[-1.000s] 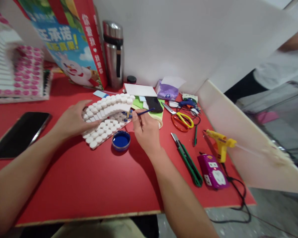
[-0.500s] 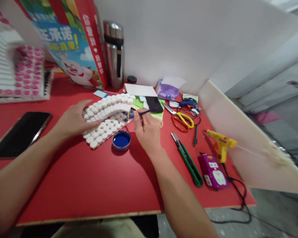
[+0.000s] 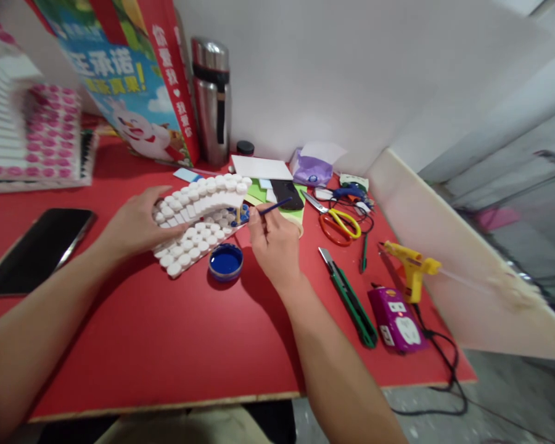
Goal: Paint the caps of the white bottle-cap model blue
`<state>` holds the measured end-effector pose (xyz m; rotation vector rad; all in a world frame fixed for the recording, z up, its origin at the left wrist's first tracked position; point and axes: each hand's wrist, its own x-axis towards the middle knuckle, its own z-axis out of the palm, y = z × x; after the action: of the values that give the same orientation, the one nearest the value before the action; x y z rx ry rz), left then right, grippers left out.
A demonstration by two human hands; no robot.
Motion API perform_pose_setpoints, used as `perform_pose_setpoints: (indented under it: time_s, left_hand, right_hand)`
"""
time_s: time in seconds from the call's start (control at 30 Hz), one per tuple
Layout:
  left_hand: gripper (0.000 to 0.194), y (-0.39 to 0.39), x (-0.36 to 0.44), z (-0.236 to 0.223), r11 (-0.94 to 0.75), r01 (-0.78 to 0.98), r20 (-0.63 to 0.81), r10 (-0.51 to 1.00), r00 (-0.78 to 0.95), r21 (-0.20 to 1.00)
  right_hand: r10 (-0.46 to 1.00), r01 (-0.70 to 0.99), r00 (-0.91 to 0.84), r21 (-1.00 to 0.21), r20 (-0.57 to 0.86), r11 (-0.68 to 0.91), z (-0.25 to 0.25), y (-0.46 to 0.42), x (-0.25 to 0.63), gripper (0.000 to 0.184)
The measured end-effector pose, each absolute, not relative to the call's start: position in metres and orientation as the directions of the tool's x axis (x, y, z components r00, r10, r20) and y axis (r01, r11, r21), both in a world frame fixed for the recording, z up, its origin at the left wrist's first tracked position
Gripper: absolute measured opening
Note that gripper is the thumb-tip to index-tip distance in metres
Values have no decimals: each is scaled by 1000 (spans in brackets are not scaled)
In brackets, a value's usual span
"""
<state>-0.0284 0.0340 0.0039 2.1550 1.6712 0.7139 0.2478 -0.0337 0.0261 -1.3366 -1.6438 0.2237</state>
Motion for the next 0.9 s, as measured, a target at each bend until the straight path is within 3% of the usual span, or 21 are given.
perform_pose_setpoints:
  time_s: [0.9]
  left_hand:
    - [88, 32, -25, 9, -238, 826, 160, 971, 180, 510]
  right_hand:
    - [841, 640, 33, -658, 540, 397, 24, -32, 246, 22]
